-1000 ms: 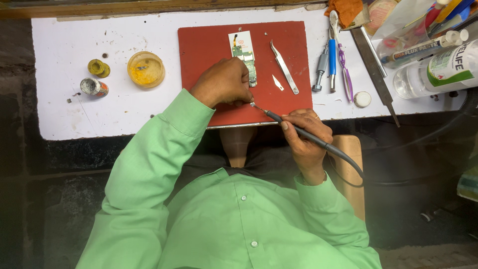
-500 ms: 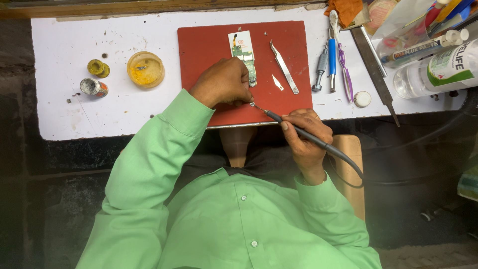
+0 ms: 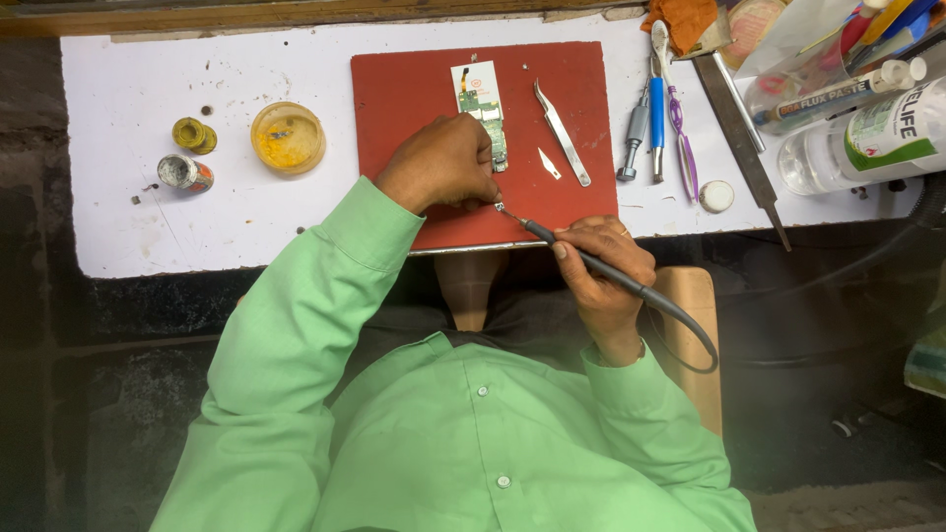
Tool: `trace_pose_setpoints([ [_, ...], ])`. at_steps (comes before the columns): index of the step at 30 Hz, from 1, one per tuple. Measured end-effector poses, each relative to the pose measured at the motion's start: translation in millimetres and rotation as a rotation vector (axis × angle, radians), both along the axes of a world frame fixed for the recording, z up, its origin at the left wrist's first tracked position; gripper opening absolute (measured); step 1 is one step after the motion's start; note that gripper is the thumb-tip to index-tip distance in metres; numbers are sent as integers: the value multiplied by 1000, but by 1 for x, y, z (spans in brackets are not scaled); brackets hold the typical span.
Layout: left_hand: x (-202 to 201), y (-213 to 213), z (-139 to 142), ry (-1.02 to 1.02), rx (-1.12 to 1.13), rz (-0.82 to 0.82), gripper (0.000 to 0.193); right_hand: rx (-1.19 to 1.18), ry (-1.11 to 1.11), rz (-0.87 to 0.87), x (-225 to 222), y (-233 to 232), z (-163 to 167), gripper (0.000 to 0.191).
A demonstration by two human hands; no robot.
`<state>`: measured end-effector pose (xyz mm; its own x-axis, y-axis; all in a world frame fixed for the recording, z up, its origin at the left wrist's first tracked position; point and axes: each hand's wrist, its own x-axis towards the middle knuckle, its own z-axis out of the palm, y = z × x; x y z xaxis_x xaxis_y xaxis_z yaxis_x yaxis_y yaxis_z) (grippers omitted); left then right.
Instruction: The person cleans a small electronic component with a toothbrush and liquid, then uses tweezers to place a tiny part onto the component. They apply flux and solder the part with a soldering iron, then clean the area again with the toothbrush and a blue tool.
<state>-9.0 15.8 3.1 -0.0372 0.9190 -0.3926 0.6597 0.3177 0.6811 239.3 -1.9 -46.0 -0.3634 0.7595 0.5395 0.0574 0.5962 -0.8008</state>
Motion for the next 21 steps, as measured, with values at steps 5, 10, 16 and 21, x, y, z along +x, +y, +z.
trace_pose_setpoints([
  [5, 0, 0, 0, 0, -6, 4, 22, 11, -4, -1, 2, 0, 1, 10],
  [10, 1, 0, -1, 0, 0, -2, 21, 15, 4, 3, -1, 0, -1, 10],
  [16, 0, 0, -1, 0, 2, -6, 21, 18, 5, 4, 1, 0, 1, 11],
  [21, 0, 0, -2, -10, 14, -1, 21, 30, 8, 7, -1, 0, 1, 11],
])
